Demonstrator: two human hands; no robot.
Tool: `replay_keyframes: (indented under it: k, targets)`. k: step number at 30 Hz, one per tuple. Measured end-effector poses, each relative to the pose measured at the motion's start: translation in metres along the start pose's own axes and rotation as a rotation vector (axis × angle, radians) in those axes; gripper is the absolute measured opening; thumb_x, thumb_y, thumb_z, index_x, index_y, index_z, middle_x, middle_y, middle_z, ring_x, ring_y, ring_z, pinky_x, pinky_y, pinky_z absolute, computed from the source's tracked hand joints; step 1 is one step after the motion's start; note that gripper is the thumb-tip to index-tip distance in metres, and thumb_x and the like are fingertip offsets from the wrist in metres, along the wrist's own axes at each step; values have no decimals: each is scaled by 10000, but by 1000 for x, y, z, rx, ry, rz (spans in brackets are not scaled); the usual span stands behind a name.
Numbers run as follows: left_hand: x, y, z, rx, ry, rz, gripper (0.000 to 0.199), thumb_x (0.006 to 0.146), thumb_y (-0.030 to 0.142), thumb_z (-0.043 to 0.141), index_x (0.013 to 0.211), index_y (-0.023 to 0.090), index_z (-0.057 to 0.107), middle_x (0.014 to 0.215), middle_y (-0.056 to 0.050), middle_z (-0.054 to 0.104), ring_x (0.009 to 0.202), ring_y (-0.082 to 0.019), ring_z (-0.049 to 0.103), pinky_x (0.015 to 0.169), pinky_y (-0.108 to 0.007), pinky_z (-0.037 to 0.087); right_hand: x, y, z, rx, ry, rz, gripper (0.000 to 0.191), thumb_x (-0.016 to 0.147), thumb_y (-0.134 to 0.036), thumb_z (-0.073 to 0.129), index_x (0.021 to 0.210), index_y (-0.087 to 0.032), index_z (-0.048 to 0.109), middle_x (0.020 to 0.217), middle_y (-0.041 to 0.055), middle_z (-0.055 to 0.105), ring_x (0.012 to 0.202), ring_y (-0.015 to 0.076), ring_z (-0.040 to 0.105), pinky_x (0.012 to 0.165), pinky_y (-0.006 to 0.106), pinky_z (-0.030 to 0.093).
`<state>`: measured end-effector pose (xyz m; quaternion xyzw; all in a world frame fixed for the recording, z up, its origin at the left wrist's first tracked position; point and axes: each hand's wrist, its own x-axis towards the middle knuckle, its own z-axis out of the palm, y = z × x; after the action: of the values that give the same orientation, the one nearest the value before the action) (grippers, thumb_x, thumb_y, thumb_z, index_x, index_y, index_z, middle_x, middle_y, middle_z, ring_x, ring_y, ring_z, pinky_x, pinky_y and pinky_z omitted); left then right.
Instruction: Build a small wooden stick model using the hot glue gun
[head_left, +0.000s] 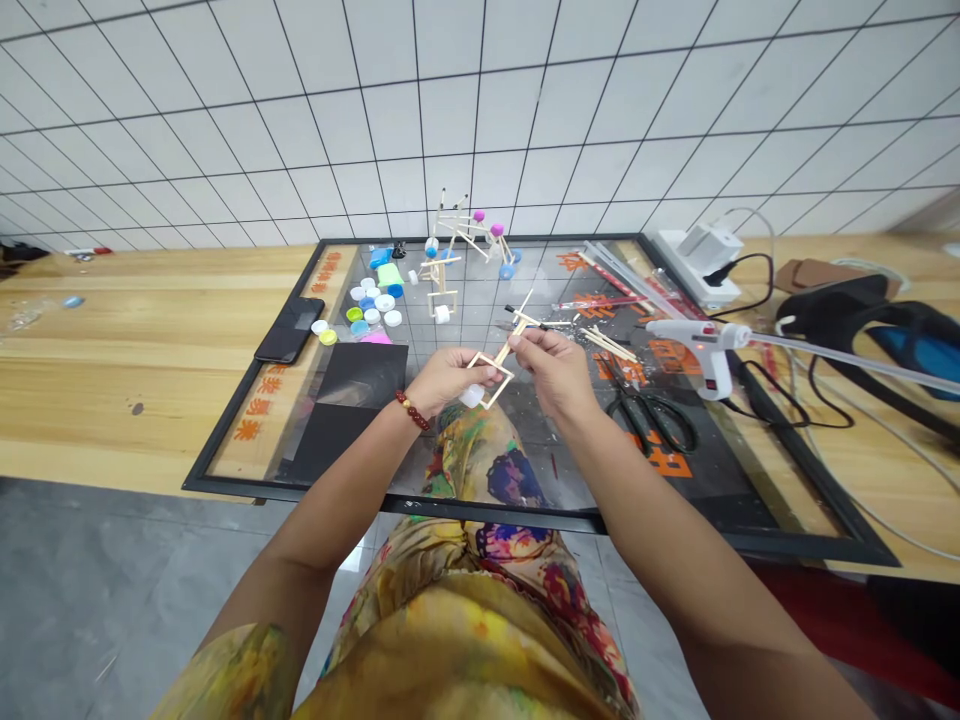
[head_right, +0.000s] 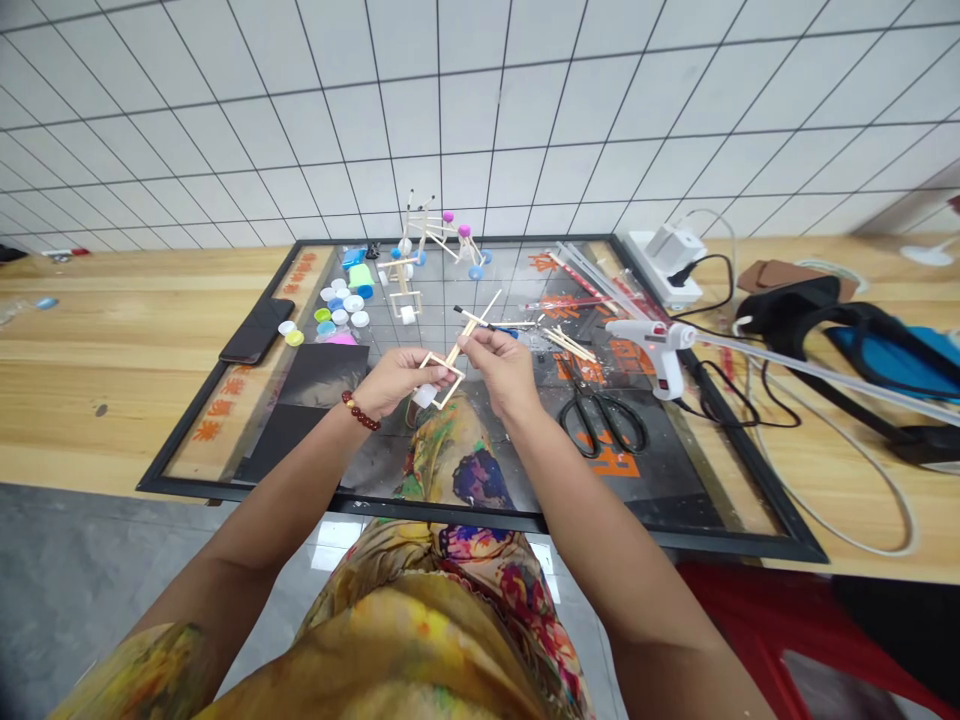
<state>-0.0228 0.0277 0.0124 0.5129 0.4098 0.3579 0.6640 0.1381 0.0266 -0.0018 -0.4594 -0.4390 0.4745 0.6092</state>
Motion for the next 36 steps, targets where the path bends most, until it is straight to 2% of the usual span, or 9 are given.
replay_keyframes:
  k: [4,10,17,23,26,30,32,34,36]
  targets:
    - [1,-2,-2,-26,-16,6,178,699,270,797,757,109,749,732,-80,728,646,-105,624,654,-228,500,-1,-2,2,-5,12,-45,199,623,-359,778,701,-203,681,636,-22,589,555,97,418,573,272,351]
    - [2,-3,-3,-8,-33,36,240,690,314,817,768,99,746,721,-75,727,642,-103,624,679,-243,501,1,1,0,25,0,13,253,605,-391,797,659,-192,651,563,-45,524,519,77,376,533,261,328]
    - [4,-6,-3,-45,-14,17,244,677,311,824,756,96,743,712,-74,726,624,-103,624,652,-242,498,-4,-4,4,43,16,-88,262,576,-380,832,712,-199,701,660,-21,632,598,100,493,646,284,449]
    - [4,-5,-6,-19,-36,44,281,664,349,834,775,105,750,726,-69,729,640,-100,623,678,-241,493,-1,-3,2,73,1,-1,245,581,-375,825,637,-193,671,541,-46,518,519,75,382,531,256,340]
    - [3,-4,-6,-64,-55,27,314,644,371,848,772,105,743,728,-68,723,637,-101,620,671,-242,491,-1,-5,1,146,-51,76,286,553,-397,850,657,-200,671,554,-49,507,524,73,384,523,250,336]
    - [2,-6,-4,-233,-193,-71,384,619,414,862,789,99,725,725,-71,703,625,-115,623,650,-260,501,-5,-10,0,216,-228,180,368,559,-464,856,815,-225,742,610,-35,559,560,91,450,560,262,399]
    - [3,-8,-1,-276,-220,-109,411,610,420,867,824,100,722,751,-74,702,645,-125,635,660,-265,504,-5,-10,0,205,-240,189,361,554,-478,857,791,-227,750,593,-31,569,561,103,467,567,277,405]
    - [5,-11,1,-272,-126,-90,419,618,395,866,903,123,724,808,-66,715,688,-128,649,689,-262,499,-4,-7,-1,183,-170,145,326,523,-461,872,699,-224,732,566,-34,568,561,108,472,584,288,406]
    - [8,-13,1,-241,-1,-15,396,650,354,851,961,144,723,894,-66,731,784,-136,667,760,-262,492,0,-4,-2,152,-71,93,300,504,-431,881,634,-223,709,578,-34,589,581,114,492,627,300,418]
